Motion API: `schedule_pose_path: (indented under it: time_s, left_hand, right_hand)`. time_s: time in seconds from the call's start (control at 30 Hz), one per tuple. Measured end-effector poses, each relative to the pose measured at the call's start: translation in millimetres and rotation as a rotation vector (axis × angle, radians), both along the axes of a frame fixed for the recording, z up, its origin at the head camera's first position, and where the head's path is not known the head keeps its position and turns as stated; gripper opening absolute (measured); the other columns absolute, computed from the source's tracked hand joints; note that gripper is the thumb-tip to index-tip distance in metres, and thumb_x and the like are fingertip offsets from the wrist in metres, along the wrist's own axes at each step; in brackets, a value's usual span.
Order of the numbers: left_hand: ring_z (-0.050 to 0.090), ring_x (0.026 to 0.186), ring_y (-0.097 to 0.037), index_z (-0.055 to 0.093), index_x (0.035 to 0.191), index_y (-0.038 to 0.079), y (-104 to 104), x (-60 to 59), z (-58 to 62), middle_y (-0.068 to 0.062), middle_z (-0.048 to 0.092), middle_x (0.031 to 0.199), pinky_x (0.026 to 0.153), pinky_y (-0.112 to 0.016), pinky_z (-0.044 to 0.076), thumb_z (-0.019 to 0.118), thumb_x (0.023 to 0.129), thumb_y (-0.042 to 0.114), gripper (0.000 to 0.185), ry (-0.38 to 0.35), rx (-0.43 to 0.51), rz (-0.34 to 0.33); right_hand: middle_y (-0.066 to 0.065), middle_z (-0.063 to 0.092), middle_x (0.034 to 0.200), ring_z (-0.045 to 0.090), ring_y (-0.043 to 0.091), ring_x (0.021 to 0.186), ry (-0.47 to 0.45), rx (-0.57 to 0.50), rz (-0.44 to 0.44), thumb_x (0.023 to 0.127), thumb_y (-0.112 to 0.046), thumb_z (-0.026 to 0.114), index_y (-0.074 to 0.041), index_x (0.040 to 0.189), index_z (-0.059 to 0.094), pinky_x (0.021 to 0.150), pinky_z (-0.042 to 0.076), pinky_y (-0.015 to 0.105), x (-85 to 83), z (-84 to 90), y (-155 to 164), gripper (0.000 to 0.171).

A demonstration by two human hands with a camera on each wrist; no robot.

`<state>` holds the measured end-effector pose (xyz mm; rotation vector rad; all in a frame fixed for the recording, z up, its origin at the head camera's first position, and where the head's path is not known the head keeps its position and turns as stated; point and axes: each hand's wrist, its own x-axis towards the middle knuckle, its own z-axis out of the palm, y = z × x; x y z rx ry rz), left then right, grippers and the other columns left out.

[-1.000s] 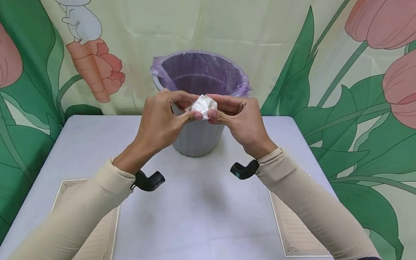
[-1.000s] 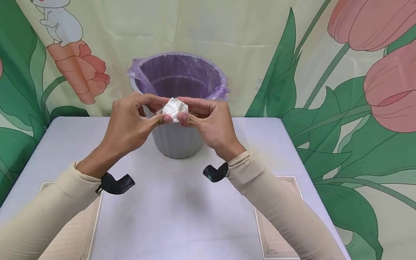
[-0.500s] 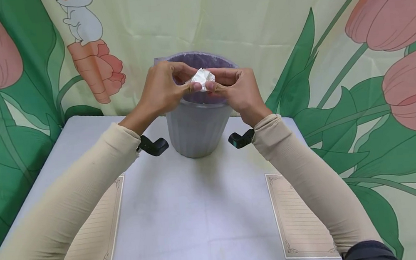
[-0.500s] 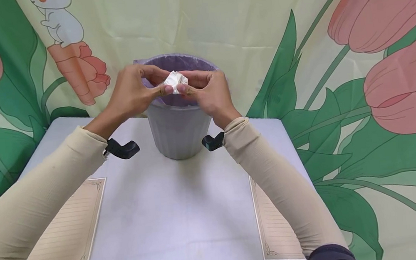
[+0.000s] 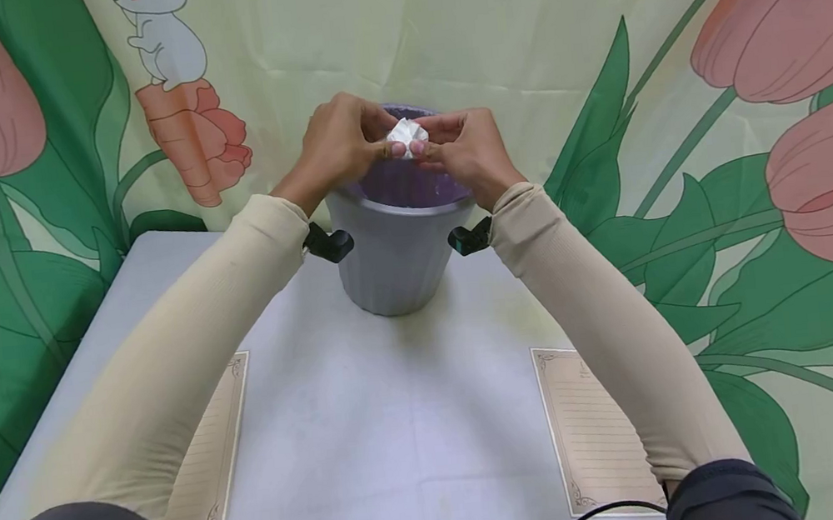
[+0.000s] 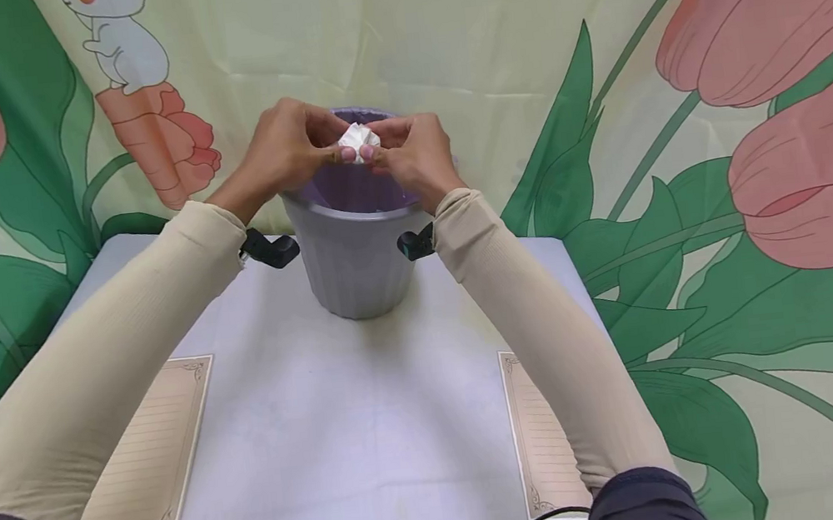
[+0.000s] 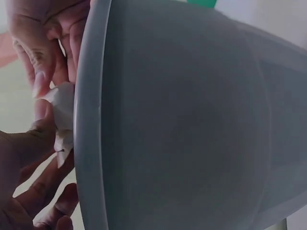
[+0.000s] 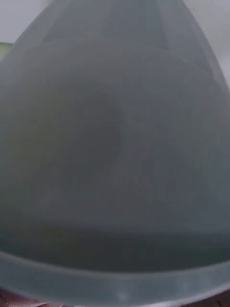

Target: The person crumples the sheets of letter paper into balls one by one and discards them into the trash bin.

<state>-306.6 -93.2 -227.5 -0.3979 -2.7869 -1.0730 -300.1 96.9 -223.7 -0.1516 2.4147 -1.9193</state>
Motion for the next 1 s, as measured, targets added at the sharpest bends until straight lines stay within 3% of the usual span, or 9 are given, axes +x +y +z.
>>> schedule_pose_path:
  time_s: [0.1,0.2,0.33,0.47,0.6,0.77,1.0]
  left_hand:
    - [0.069,0.121,-0.017,0.071,0.141,0.025,2.9,-5.8,3.9,-0.001,0.078,0.129,0.095,-0.034,0.05,0.081,0.096,0.04,0.049,-0.061,-0.046,0.024]
    - [0.062,0.138,-0.02,0.062,0.151,0.029,6.1,-9.1,6.2,-0.002,0.071,0.142,0.111,-0.041,0.047,0.079,0.097,0.041,0.057,-0.083,-0.092,0.035]
    - [0.051,0.147,-0.028,0.055,0.156,0.032,9.9,-6.7,5.1,-0.003,0.065,0.15,0.118,-0.048,0.042,0.077,0.097,0.045,0.064,-0.031,-0.131,0.052]
    - [0.049,0.135,-0.03,0.057,0.155,0.03,8.0,6.7,2.8,-0.002,0.065,0.15,0.112,-0.046,0.04,0.076,0.097,0.049,0.064,0.059,-0.105,0.065]
    - [0.047,0.123,-0.028,0.059,0.152,0.03,-3.5,22.7,1.7,-0.002,0.067,0.148,0.104,-0.043,0.038,0.075,0.098,0.048,0.059,0.134,-0.045,0.061]
    - [0.049,0.131,-0.028,0.063,0.149,0.03,-24.9,40.7,-2.1,0.0,0.067,0.147,0.103,-0.044,0.041,0.077,0.098,0.044,0.055,0.175,0.024,0.046]
    - [0.046,0.129,-0.033,0.064,0.148,0.03,-49.6,70.0,-22.3,-0.004,0.066,0.149,0.1,-0.051,0.04,0.079,0.097,0.041,0.054,0.194,0.058,0.057]
  right_hand:
    - [0.016,0.076,0.131,0.077,0.019,0.101,-0.033,0.012,-0.022,0.093,-0.001,0.078,-0.004,0.132,0.074,0.097,0.063,0.037,-5.6,0.3,-2.2,0.04]
    - [0.012,0.069,0.145,0.073,0.02,0.119,-0.068,0.092,-0.039,0.097,-0.01,0.077,-0.012,0.144,0.067,0.105,0.059,0.035,-7.3,2.1,-3.7,0.049]
    - [0.005,0.058,0.158,0.059,0.018,0.142,-0.05,0.217,-0.047,0.098,-0.023,0.078,-0.023,0.151,0.061,0.117,0.05,0.035,-1.6,3.5,-4.5,0.056]
    - [0.002,0.059,0.157,0.056,0.016,0.145,0.027,0.203,-0.04,0.097,-0.026,0.08,-0.026,0.149,0.063,0.12,0.047,0.035,10.2,1.9,-4.0,0.054]
    - [0.001,0.065,0.151,0.063,0.015,0.137,0.136,0.132,-0.025,0.097,-0.025,0.081,-0.025,0.147,0.065,0.117,0.049,0.035,24.7,-2.8,-5.4,0.053]
    - [0.0,0.068,0.147,0.064,0.013,0.132,0.238,0.047,-0.009,0.098,-0.023,0.08,-0.024,0.146,0.067,0.114,0.052,0.032,44.1,-13.0,-7.3,0.05]
    - [0.003,0.07,0.144,0.067,0.014,0.133,0.289,-0.073,0.027,0.099,-0.019,0.078,-0.019,0.147,0.065,0.112,0.054,0.032,67.8,-37.3,-11.7,0.05]
